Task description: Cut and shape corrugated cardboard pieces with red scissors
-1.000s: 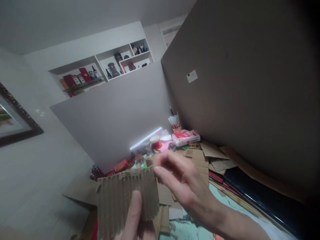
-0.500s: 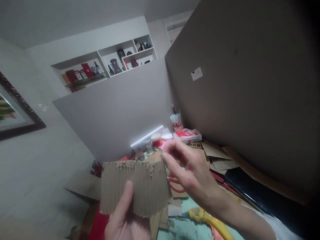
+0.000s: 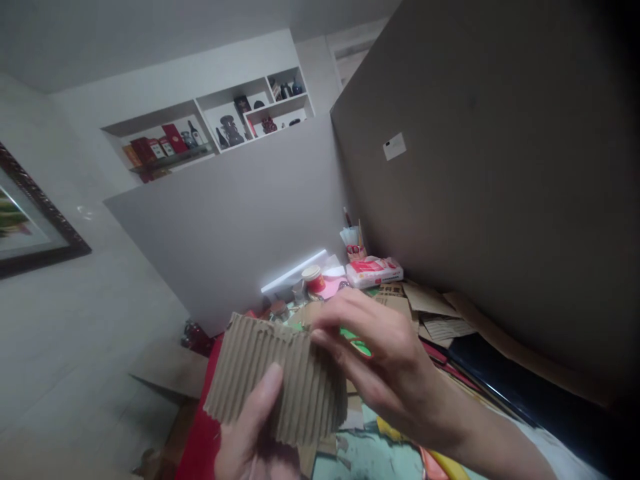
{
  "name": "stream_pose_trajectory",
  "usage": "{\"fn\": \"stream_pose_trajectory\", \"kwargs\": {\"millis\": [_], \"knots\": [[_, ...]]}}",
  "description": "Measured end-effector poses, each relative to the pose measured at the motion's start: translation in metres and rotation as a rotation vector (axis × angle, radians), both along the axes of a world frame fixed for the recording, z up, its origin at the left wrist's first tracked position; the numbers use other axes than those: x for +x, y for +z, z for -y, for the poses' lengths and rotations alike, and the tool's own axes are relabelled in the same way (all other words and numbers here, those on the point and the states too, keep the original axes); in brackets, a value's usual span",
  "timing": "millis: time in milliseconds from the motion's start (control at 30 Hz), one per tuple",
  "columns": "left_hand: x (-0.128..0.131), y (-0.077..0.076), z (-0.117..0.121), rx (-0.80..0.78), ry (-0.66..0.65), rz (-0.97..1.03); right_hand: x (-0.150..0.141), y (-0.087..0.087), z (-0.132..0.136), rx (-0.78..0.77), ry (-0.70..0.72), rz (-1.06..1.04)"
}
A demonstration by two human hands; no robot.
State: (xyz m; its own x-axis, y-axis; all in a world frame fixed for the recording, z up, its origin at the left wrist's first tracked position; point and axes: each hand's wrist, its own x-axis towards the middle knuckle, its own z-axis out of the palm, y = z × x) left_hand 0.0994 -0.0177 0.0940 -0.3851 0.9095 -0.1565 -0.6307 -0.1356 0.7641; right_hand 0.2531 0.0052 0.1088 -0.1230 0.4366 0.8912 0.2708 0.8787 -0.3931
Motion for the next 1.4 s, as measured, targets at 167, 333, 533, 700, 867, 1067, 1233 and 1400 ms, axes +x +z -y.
{"fn": "stream_pose_trajectory", "kwargs": {"millis": [167, 333, 533, 700, 867, 1067, 1233, 1400], "knots": [[0.015, 0.008, 0.008, 0.041, -0.032, -0.124, 0.001, 0.001, -0.001, 0.080, -0.048, 0.034], [0.008, 0.006, 0.009, -0.022, -0.065, -0.026, 0.004, 0.003, -0.007, -0.270, 0.051, -0.207], [-0.006, -0.005, 0.007, 0.068, -0.003, -0.098, 0.010, 0.006, -0.016, -0.477, 0.154, -0.220], [0.003, 0.007, 0.011, 0.023, -0.026, -0.109, 0.008, 0.012, -0.005, -0.523, 0.315, -0.090], [0.008, 0.018, 0.012, -0.011, -0.055, -0.054, 0.008, 0.016, 0.003, -0.460, 0.304, -0.028], [-0.018, 0.008, 0.000, -0.067, -0.186, -0.003, 0.009, 0.012, -0.001, -0.510, 0.416, -0.078], [-0.032, 0.011, -0.004, -0.077, -0.136, 0.006, 0.017, 0.005, -0.026, -0.427, 0.075, -0.050], [-0.033, 0.017, -0.001, -0.012, -0.005, -0.103, 0.018, -0.027, -0.066, -0.370, -0.107, 0.156]]}}
